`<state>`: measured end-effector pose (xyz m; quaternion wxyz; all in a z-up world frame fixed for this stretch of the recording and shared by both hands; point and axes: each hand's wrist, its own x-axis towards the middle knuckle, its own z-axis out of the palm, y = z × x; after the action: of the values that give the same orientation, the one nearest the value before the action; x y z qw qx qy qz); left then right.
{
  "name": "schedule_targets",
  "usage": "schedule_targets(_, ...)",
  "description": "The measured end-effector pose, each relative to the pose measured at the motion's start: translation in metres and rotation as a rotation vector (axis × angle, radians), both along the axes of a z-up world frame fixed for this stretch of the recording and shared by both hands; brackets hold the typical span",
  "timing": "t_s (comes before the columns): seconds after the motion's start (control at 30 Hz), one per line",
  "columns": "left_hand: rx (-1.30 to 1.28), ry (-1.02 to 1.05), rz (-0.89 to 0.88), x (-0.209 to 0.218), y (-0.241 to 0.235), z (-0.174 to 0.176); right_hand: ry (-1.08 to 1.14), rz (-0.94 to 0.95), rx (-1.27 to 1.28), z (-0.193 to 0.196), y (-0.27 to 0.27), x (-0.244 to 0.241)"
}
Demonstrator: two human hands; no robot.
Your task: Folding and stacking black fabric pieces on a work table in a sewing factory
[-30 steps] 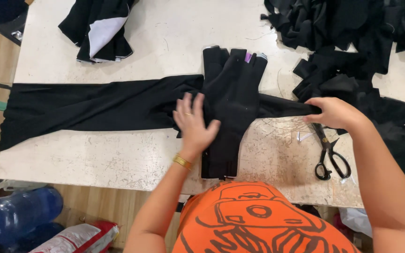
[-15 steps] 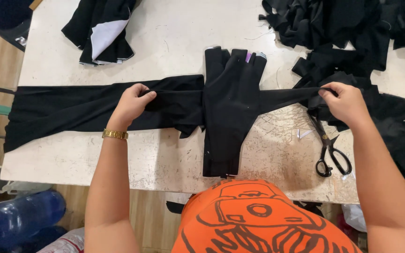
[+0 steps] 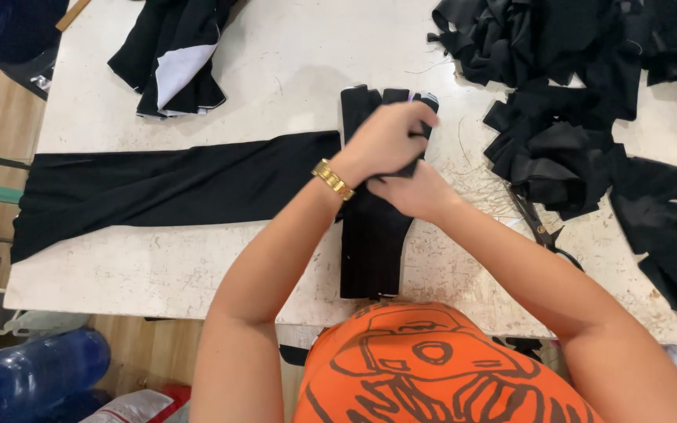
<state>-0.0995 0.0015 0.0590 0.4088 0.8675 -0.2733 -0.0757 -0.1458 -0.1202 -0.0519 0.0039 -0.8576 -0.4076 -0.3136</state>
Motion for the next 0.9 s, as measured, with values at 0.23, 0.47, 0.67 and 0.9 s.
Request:
schedule_targets(0.23, -0.198, -0.061, -0.109, -0.012, 0.039, -0.014, 0.436, -0.478, 0.232, 0.007, -0.030, 0.010)
schedule_targets(0.47, 0.370, -0.259, 0.075, -0.007, 0.014, -0.132, 0.674, -0.548, 0.382, 0.028, -0.027, 0.020)
schedule_targets(0.67, 0.359, -0.730, 0.216, -0.022, 0.011, -0.138, 1.063, -0.631, 0.567, 0.005, -0.032, 0.040)
schedule_targets(0.9, 0.144, -0.280, 0.289, -0.020, 0.018, -0.139, 0.081, -0.385, 0.317, 0.046, -0.005, 0.021)
